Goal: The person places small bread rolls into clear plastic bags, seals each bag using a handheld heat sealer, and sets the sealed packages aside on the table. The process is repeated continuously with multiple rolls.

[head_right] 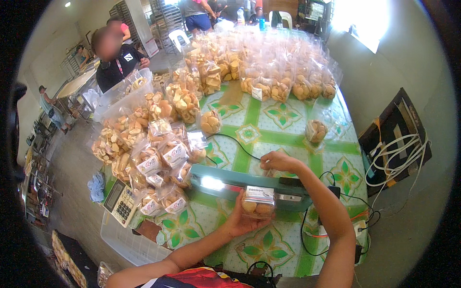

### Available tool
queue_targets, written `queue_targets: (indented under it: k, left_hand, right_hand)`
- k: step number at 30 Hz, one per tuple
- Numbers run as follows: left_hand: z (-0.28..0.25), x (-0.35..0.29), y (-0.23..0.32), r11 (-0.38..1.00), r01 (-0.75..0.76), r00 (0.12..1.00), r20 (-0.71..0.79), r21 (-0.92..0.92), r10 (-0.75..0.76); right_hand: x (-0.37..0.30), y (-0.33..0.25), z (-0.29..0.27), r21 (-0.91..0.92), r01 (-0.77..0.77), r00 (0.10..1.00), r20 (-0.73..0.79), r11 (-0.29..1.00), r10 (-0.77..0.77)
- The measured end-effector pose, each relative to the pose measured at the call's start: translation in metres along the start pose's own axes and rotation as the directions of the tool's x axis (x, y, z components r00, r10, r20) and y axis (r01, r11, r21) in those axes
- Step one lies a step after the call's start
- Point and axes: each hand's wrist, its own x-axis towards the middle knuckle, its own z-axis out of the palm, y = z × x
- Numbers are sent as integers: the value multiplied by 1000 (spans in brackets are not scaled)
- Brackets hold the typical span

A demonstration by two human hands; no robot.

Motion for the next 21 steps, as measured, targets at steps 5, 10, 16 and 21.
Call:
queue_targets:
  k: [5, 10, 16, 21]
  left_hand:
    - [0, -1, 0, 1000, -4, 1000, 19, -5, 4]
    - [-1, -1, 1, 999, 2, 994, 110, -37, 2]
    - [-1, -1, 0, 999, -5, 997, 74, -32, 7]
    - [0, -2, 1, 998, 8, 996, 89, -61, -3]
  right_hand:
    - [1, 1, 1, 115, -48, 999, 18, 992, 47]
    - [1, 3, 1, 99, -27, 1000, 9, 995, 26]
    - [1, 2, -1, 89, -22, 1000, 20, 996, 21]
    - [-4, -5, -2, 24, 15, 1000, 25, 1000, -15]
